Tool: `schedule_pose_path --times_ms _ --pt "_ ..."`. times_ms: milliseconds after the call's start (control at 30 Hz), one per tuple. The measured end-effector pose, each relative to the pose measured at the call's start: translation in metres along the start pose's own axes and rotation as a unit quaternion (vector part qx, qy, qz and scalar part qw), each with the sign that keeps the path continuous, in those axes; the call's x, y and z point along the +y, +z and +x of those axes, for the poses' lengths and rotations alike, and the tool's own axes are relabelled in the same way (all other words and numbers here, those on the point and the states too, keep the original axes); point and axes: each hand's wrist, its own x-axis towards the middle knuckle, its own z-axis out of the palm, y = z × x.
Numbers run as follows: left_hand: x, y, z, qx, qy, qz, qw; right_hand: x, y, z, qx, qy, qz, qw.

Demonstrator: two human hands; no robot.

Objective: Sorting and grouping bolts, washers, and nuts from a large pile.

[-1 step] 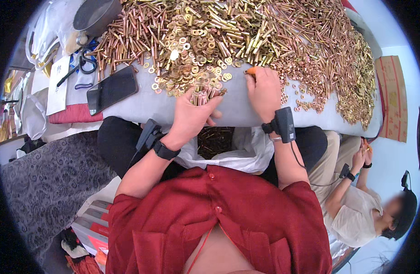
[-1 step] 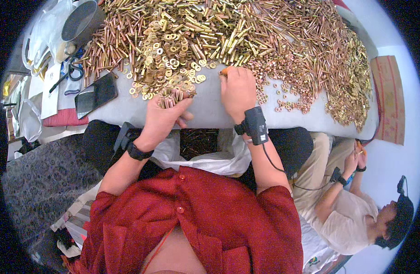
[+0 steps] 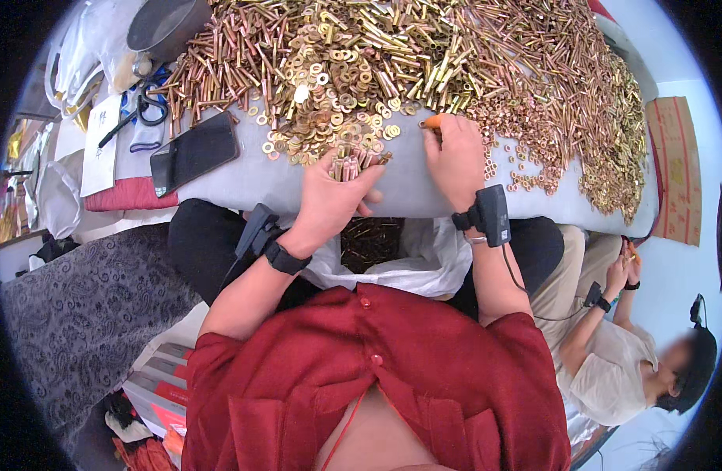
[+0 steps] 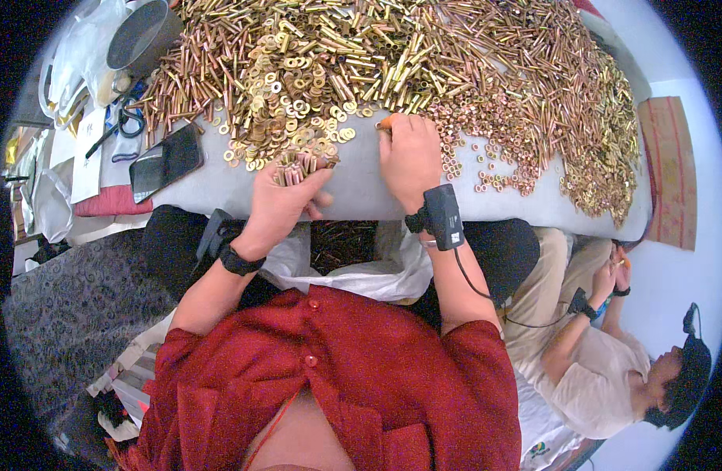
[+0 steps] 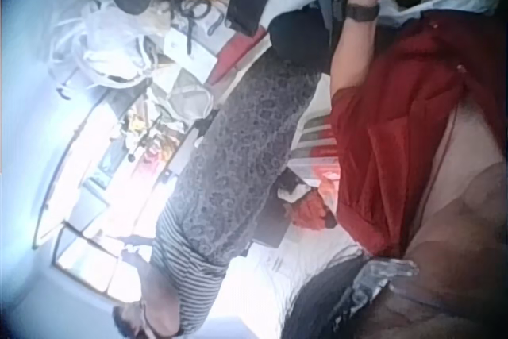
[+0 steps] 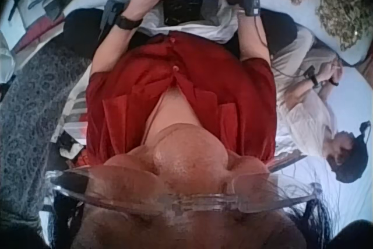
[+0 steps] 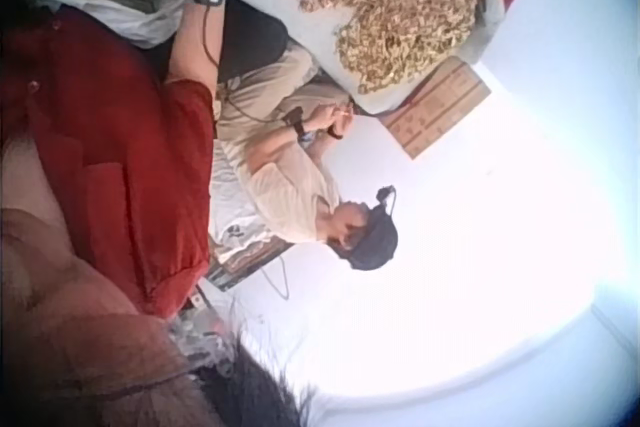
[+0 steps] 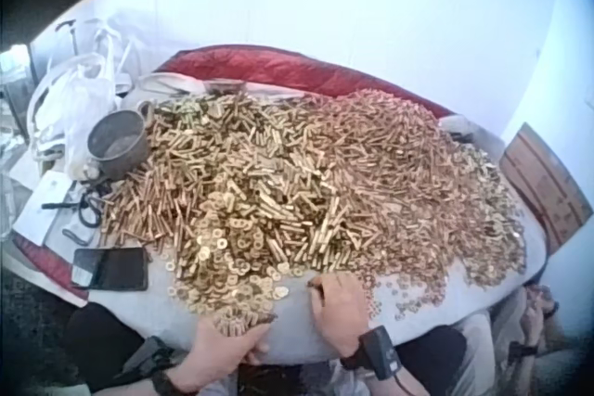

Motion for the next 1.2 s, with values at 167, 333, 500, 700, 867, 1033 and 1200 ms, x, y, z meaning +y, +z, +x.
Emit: schedule_pose_path --times_ms 167,333,500,700,867,1033,1200 --pt "-0.001 -0.002 -0.002 -0.005 0.023 0.008 1.0 -0.031 -0.019 -0.014 -0.084 0.11 0.298 0.944" --pt "-0.005 -0.002 0.002 -0.002 0.02 0.062 0.998 -0.041 -0.024 -0.02 -0.112 0.105 0.387 0.909" --pt "-0.009 -0.002 0.002 -0.02 0.057 0.122 0.991 -0.042 -0.031 -0.02 -0.086 0.045 0.347 0.933" --pt "-0.026 -0.006 0.01 -0.005 0.227 0.18 0.957 -0.043 -0.032 -0.019 -0.075 0.011 0.307 0.949" --pt "-0.01 0.001 0.002 -0.013 0.086 0.107 0.99 -0.047 -0.03 -0.017 -0.069 0.04 0.314 0.946" --pt "-0.019 -0.005 0.008 0.003 0.287 0.24 0.927 -0.053 -0.033 -0.015 -0.1 0.128 0.346 0.924" --pt "-0.02 -0.005 0.007 -0.009 0.245 0.22 0.944 -0.046 -0.033 -0.008 -0.079 0.012 0.214 0.974"
